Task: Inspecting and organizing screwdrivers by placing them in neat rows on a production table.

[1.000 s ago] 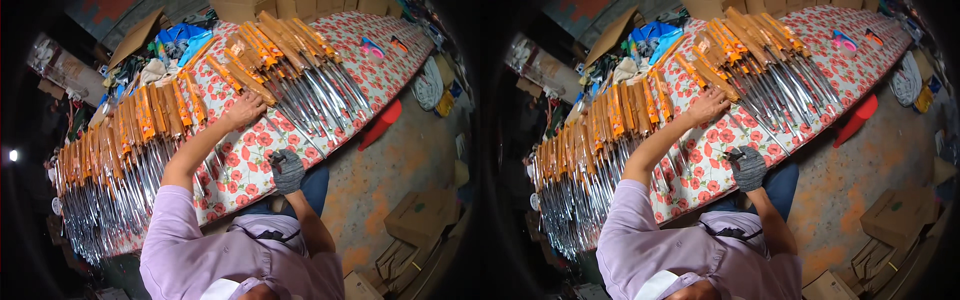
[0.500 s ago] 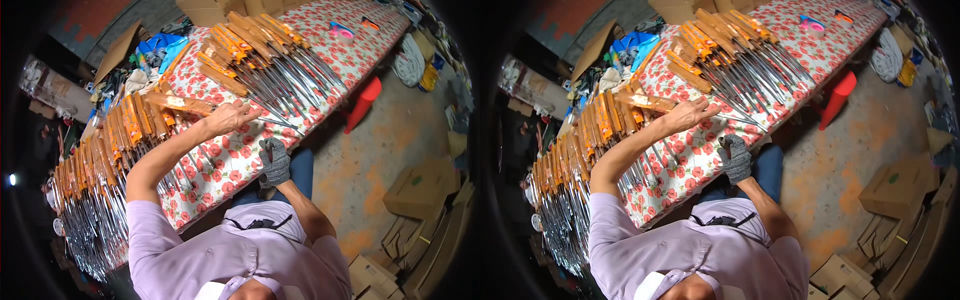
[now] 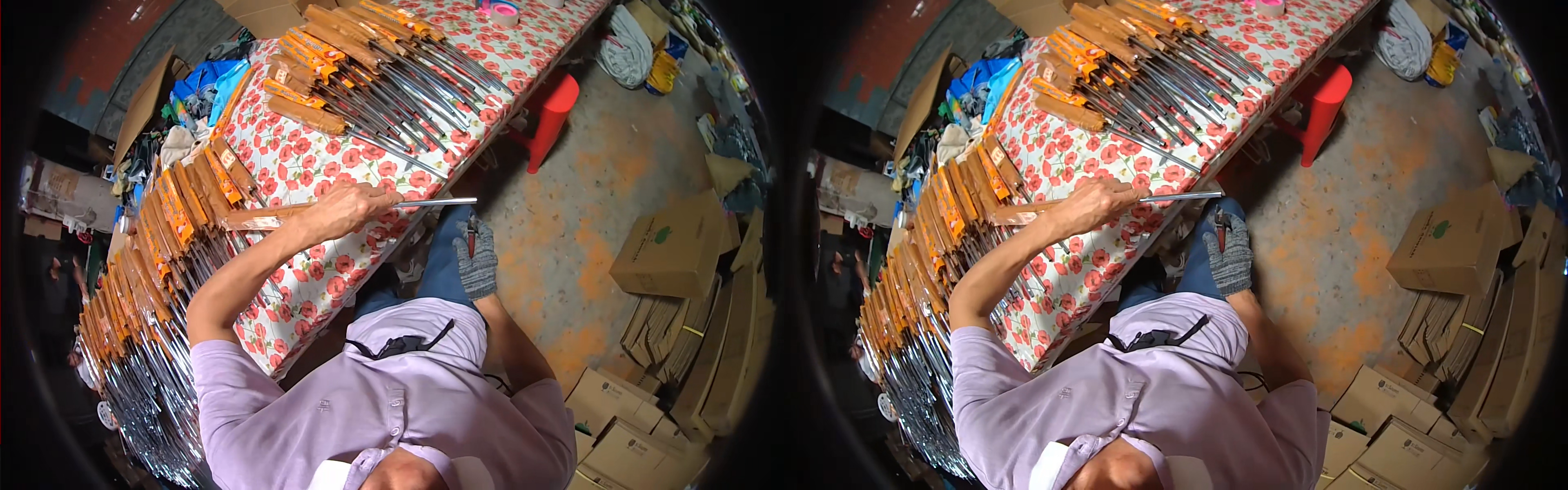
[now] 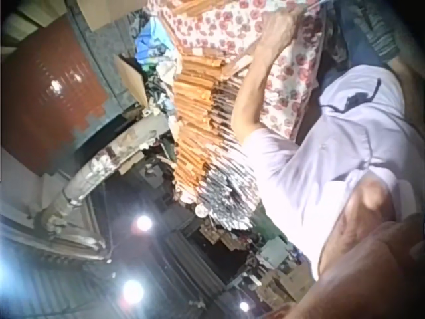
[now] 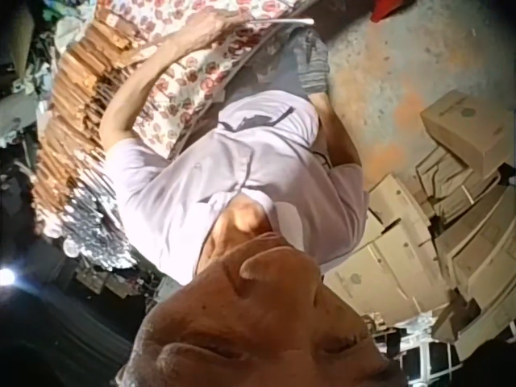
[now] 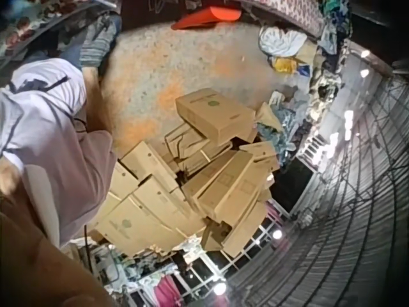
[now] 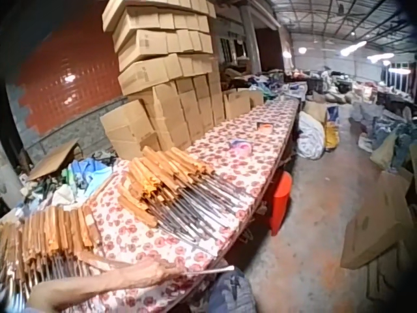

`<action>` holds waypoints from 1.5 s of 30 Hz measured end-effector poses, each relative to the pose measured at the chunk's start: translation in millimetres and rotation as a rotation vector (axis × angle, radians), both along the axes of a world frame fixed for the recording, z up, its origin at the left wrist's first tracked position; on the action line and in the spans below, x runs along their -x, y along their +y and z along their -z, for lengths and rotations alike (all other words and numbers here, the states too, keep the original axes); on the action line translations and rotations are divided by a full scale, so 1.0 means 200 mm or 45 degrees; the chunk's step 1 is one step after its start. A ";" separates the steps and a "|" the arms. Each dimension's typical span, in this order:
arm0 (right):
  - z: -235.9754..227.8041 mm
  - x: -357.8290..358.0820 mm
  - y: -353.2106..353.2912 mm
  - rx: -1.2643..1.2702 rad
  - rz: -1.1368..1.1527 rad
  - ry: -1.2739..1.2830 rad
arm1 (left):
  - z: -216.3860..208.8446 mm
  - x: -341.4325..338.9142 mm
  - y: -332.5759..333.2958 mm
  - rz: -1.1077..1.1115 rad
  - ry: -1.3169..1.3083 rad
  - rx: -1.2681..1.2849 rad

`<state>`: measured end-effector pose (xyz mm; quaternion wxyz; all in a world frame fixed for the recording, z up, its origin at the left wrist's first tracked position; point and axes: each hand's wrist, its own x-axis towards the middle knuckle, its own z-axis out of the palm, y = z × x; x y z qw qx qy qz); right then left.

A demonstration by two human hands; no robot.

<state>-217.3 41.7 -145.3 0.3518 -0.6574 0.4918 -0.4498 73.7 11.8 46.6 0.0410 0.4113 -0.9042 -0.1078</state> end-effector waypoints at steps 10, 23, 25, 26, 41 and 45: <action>-0.14 -0.08 -0.04 -0.131 -0.063 -0.346 | 0.04 0.01 0.02 0.019 0.180 0.096; -0.12 -0.06 -0.03 -0.207 -0.081 -0.395 | 0.05 0.03 0.07 -0.063 0.152 0.098; -0.12 -0.06 -0.02 -0.229 -0.080 -0.428 | 0.05 0.03 0.06 -0.065 0.151 0.093; -0.12 -0.06 -0.03 -0.207 -0.091 -0.406 | 0.05 0.03 0.06 -0.065 0.149 0.091; -0.11 -0.12 -0.05 -0.098 -0.125 -0.559 | 0.09 0.04 0.09 -0.306 0.554 -0.200; -0.11 -0.11 -0.06 -0.080 -0.169 -0.637 | 0.10 0.05 0.10 -0.406 0.672 -0.353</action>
